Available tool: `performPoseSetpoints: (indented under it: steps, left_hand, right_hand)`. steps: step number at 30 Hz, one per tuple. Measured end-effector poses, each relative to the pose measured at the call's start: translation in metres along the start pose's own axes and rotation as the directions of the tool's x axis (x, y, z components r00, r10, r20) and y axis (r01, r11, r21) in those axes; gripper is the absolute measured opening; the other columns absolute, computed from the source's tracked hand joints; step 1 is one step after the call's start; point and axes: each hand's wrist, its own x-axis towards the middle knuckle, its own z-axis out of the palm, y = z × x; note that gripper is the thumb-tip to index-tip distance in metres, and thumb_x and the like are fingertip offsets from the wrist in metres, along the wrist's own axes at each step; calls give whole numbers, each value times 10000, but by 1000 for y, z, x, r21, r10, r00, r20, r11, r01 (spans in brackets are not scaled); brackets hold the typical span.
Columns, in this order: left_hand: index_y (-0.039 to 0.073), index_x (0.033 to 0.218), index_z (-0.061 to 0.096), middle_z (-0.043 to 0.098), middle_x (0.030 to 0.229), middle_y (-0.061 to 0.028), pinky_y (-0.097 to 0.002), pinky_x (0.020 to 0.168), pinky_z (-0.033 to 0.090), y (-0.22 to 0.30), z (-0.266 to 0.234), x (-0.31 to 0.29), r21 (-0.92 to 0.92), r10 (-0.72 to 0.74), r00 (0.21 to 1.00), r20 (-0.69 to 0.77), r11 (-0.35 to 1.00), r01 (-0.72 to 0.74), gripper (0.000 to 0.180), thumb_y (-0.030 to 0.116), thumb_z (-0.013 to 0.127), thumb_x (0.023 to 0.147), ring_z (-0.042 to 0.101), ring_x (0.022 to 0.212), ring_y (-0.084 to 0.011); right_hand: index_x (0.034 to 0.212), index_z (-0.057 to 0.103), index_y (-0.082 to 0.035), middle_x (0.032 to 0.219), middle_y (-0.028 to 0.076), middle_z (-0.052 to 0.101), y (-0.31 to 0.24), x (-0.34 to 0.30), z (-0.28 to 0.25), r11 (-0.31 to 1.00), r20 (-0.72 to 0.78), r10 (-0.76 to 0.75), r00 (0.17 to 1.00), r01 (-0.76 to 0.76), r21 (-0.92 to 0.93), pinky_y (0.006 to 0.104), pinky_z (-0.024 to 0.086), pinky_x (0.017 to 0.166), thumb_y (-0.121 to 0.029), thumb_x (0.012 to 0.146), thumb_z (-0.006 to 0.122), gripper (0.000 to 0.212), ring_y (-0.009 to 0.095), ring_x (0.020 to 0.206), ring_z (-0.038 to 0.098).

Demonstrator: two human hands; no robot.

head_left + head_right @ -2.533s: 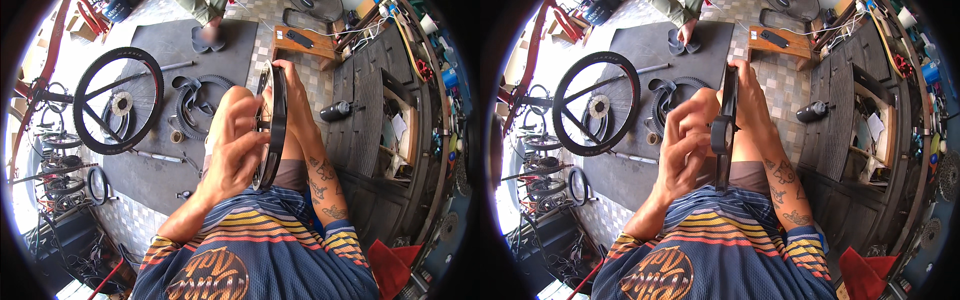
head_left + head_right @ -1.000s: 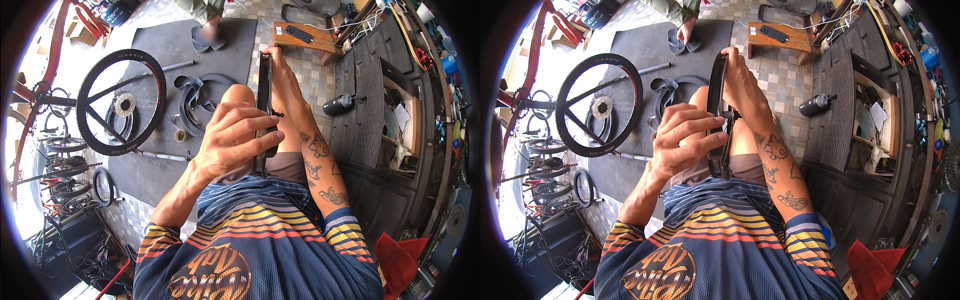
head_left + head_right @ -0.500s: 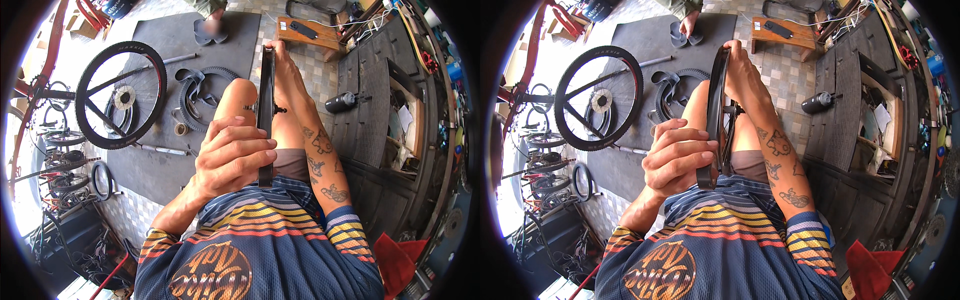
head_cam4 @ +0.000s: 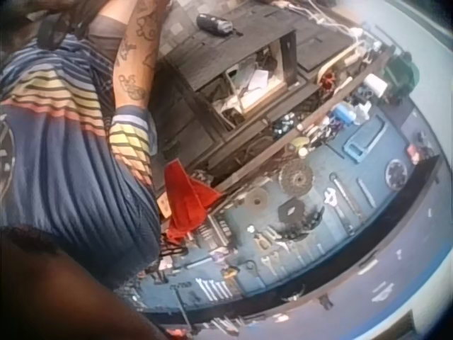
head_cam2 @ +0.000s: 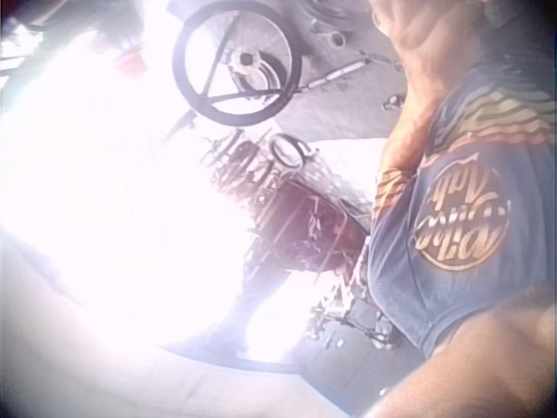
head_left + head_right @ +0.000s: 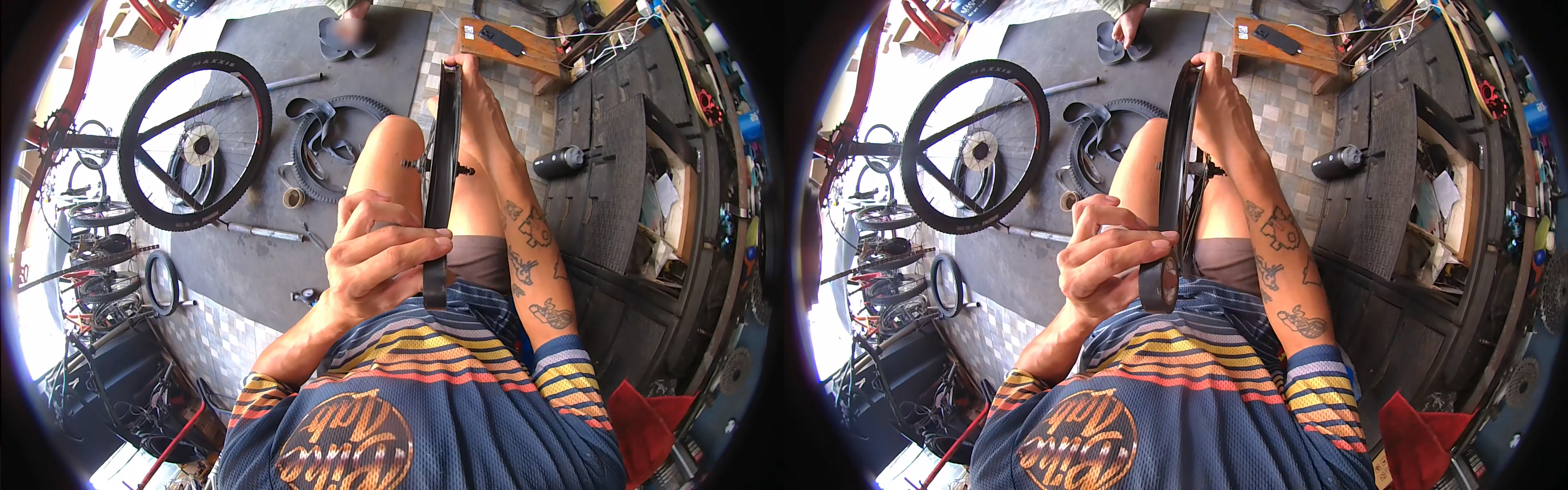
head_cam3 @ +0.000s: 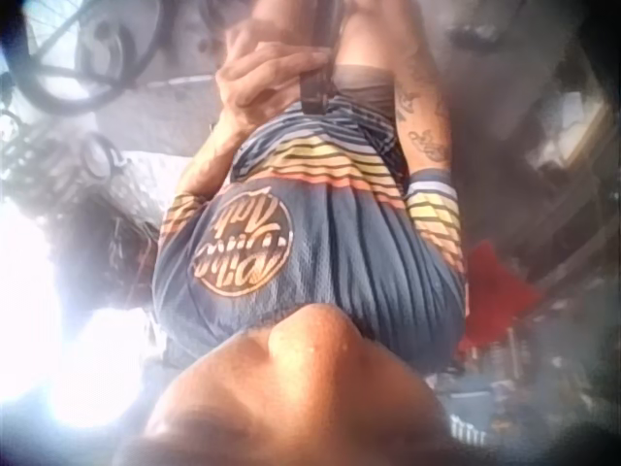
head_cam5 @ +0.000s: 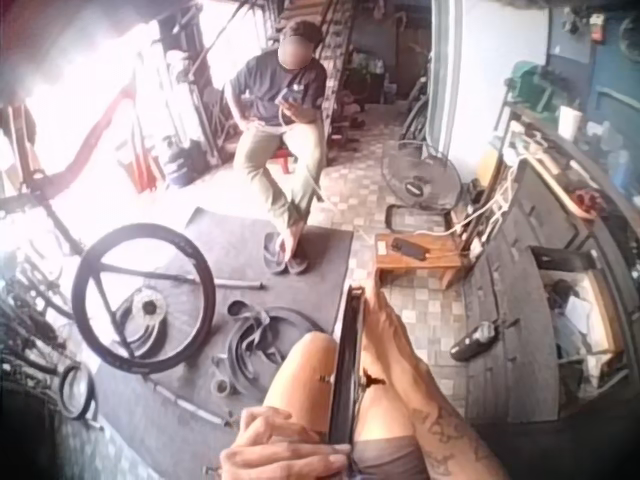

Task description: The person wraps gray rim tape around a bicycle wheel rim, smoothing it as they go. They then switch to black rim tape and continue wrapping the rim, pressing the tape down to secure it.

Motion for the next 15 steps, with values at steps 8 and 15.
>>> performPoseSetpoints:
  steps: [8,15]
  left_hand:
    - [119,1192,883,875,1084,29,-445,983,487,3,4,-11,-19,-82,997,6,996,83,519,241,974,696,689,946,-212]
    - [122,1207,883,876,1083,30,-424,988,481,2,6,-19,-19,-131,991,15,991,131,516,211,964,705,682,925,-218]
  right_hand:
    - [1478,437,-55,924,169,702,13,1,5,986,-89,-167,982,163,-44,497,588,864,-204,954,747,626,377,869,735]
    - [1316,676,-54,1442,199,542,7,0,0,995,12,-83,996,84,-62,546,636,952,-104,907,809,432,462,1158,713]
